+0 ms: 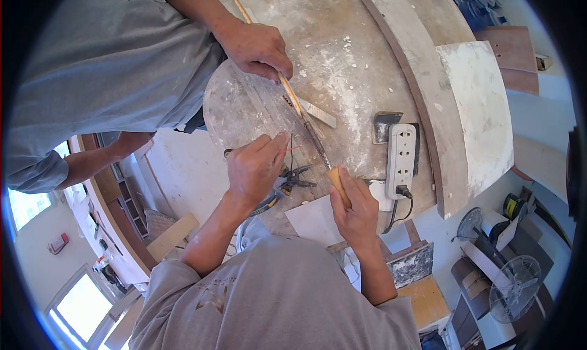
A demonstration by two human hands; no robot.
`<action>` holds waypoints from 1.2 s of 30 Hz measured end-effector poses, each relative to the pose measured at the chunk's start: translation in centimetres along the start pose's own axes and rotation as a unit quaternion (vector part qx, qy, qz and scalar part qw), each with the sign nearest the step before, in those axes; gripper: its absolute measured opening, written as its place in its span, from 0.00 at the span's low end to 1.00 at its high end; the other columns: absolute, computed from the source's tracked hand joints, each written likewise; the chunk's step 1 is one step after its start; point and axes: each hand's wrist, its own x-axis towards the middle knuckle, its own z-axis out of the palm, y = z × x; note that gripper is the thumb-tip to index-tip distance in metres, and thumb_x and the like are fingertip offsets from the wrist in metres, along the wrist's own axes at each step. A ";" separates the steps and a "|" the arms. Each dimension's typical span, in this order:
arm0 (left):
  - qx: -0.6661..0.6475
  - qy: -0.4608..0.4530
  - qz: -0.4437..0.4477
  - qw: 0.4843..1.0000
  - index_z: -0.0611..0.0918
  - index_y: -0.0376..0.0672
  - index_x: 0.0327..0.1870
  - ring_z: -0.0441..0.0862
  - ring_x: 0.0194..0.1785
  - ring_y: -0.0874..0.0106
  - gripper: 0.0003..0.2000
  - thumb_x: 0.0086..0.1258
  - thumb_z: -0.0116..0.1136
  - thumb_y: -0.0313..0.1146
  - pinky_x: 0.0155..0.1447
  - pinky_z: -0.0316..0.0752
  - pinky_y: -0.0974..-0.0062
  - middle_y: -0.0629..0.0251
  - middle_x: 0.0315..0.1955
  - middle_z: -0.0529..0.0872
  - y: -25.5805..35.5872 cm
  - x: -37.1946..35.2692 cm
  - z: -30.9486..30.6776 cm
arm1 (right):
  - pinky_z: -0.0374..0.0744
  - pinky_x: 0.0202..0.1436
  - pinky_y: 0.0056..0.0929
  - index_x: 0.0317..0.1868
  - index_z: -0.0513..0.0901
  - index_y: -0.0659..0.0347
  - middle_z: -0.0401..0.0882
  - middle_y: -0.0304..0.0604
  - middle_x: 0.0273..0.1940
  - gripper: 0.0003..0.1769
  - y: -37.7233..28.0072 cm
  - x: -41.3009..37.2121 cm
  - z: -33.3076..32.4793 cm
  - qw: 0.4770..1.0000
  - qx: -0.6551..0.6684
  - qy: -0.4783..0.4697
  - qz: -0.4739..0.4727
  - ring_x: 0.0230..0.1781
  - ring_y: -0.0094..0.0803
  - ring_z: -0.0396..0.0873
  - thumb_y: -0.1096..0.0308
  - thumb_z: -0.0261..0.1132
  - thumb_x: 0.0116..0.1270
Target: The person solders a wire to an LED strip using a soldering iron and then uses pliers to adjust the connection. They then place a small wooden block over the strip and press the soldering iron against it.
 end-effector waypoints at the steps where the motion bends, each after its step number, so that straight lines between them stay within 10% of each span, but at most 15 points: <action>1: 0.000 -0.001 0.000 1.000 0.89 0.44 0.42 0.79 0.21 0.64 0.07 0.64 0.71 0.29 0.26 0.74 0.67 0.64 0.22 0.77 0.0 0.0 0.0 | 0.80 0.32 0.35 0.65 0.82 0.64 0.80 0.48 0.34 0.28 0.0 0.0 0.0 1.000 -0.001 -0.002 0.003 0.28 0.42 0.82 0.77 0.74 0.63; 36: 0.053 -0.012 0.049 0.997 0.89 0.43 0.47 0.79 0.21 0.66 0.15 0.58 0.72 0.26 0.26 0.74 0.68 0.66 0.23 0.77 -0.2 -0.1 -0.3 | 0.80 0.31 0.36 0.65 0.82 0.64 0.81 0.48 0.35 0.28 0.2 0.0 0.2 1.000 0.004 0.003 -0.007 0.28 0.42 0.82 0.76 0.74 0.64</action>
